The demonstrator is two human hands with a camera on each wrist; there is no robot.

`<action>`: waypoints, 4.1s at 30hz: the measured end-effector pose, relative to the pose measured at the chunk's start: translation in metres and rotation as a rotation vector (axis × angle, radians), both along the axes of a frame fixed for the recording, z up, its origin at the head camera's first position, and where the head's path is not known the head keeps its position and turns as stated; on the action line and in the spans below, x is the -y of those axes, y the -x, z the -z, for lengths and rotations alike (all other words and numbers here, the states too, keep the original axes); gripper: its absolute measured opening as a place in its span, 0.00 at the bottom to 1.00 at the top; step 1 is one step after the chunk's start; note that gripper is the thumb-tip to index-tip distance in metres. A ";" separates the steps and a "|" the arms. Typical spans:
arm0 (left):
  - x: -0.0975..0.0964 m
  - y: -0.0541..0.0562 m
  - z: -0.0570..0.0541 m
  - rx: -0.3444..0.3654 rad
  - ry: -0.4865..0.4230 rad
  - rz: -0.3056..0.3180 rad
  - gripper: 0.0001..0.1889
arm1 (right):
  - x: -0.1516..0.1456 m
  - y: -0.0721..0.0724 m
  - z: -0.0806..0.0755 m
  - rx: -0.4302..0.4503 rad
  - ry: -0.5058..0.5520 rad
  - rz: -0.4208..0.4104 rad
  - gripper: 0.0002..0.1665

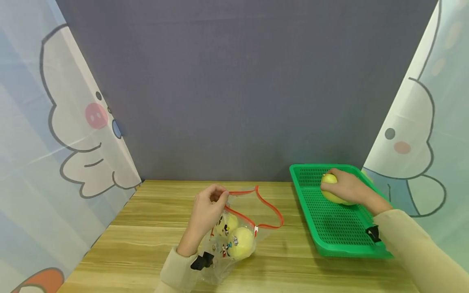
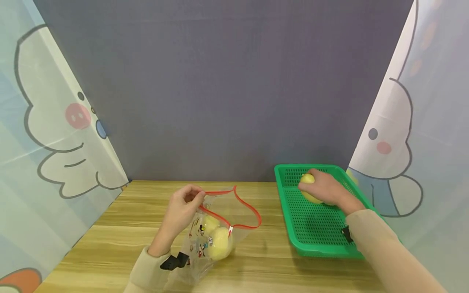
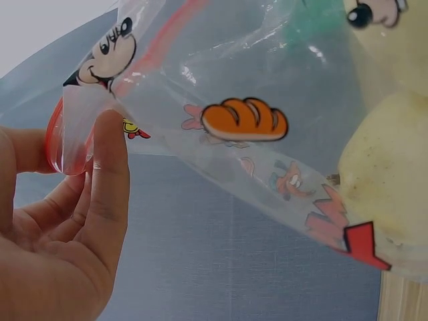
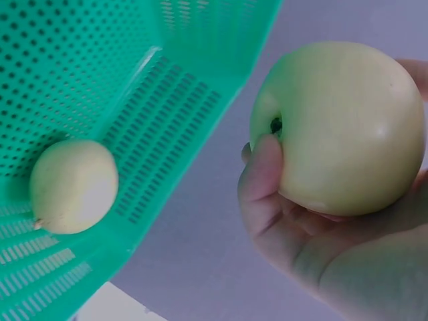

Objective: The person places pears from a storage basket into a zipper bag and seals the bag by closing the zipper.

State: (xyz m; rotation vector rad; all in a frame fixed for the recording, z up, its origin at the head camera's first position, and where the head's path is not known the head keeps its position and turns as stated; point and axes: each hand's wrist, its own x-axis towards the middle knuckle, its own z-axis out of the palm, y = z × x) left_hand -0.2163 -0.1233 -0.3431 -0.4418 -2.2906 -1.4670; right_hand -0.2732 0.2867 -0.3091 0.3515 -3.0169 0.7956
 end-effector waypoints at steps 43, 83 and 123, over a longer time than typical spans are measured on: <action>0.002 -0.002 -0.004 0.009 0.019 -0.017 0.03 | 0.091 -0.062 -0.031 -0.104 0.263 -0.112 0.29; 0.004 -0.005 -0.005 0.009 0.008 -0.017 0.04 | 0.154 -0.066 0.011 -0.064 0.419 -0.248 0.30; 0.000 -0.005 -0.002 -0.012 0.031 -0.014 0.04 | 0.176 -0.070 0.017 -0.164 0.298 -0.203 0.29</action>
